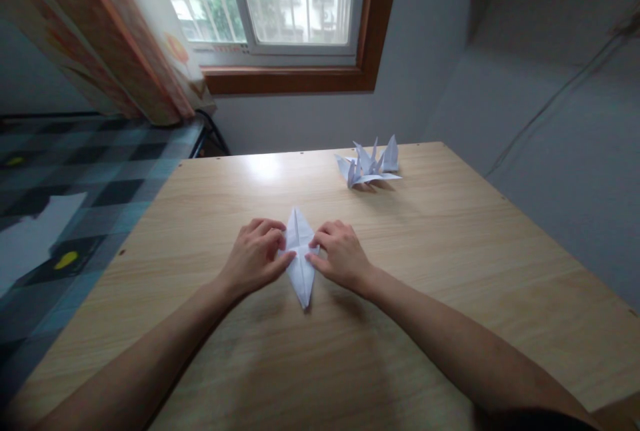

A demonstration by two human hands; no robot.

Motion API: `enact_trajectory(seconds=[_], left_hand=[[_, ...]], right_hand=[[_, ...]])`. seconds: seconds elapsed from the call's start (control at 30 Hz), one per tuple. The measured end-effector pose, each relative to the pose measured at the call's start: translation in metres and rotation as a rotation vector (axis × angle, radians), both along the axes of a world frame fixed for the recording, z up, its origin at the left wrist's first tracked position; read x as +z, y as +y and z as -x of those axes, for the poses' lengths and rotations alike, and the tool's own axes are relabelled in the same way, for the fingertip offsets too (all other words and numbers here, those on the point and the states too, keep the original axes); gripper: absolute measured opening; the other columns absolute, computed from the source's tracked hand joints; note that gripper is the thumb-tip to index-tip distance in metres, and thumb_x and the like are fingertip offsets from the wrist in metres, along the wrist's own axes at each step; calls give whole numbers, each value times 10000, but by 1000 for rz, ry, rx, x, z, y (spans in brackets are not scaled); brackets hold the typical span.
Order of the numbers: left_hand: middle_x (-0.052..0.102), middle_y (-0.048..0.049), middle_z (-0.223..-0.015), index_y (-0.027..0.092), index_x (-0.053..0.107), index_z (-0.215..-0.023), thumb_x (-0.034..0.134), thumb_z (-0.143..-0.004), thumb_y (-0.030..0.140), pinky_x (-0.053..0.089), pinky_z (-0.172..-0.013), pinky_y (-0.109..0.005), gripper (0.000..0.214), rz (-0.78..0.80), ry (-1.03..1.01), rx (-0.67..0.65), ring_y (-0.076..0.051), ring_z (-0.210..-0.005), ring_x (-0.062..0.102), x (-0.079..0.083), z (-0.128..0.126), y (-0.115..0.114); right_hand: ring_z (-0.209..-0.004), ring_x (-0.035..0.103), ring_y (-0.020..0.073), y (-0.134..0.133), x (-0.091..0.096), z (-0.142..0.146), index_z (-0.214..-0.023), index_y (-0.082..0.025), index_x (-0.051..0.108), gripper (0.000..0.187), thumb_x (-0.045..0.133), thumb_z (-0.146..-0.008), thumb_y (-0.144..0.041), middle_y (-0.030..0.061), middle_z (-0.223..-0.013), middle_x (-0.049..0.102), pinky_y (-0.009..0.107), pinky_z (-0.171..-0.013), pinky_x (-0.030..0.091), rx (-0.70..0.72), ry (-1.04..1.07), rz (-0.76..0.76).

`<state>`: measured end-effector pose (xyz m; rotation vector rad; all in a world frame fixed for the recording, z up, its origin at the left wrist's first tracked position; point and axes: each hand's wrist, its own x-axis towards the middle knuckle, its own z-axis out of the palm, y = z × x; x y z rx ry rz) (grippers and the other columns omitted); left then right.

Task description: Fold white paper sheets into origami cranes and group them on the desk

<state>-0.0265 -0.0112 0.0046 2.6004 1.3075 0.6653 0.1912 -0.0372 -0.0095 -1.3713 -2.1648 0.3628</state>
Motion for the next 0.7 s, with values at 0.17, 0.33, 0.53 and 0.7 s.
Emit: enact_trajectory(seconds=[0.17, 0.33, 0.53, 0.7], left_hand=[[583, -116, -1355, 215, 658, -970, 679, -816, 386, 384, -1046, -518, 231, -80, 35, -106, -338, -1308, 456, -4, 3, 0], [582, -63, -1410, 237, 625, -1183, 546, -922, 313, 312, -1130, -465, 284, 5, 115, -354, -261, -1355, 475, -9, 6, 3], [630, -62, -1345, 267, 643, -1218, 542, -935, 446, 313, -1066, -502, 350, -77, 222, -335, -290, -1222, 564, -2, 3, -1], [660, -94, -1179, 247, 636, -1221, 538, -921, 539, 397, -871, -445, 430, -187, 337, -220, -283, -1003, 578, 4, -1, -6]], right_hand=[[-1023, 558, 240, 0, 1, -2, -965, -225, 699, 140, 730, -830, -249, 56, -1048, 675, 395, -904, 382, 10, -19, 32], [-1026, 562, 242, 4, -2, -8, -1002, -225, 709, 173, 740, -837, -266, 58, -1067, 686, 395, -898, 393, -13, -8, 11], [-891, 591, 226, 5, -6, -12, -847, -197, 748, 113, 648, -892, -171, 60, -900, 722, 393, -835, 443, -23, 11, -212], [-934, 625, 242, -2, -2, -5, -956, -165, 732, 158, 585, -922, -211, 95, -958, 730, 408, -856, 511, 130, -9, -353]])
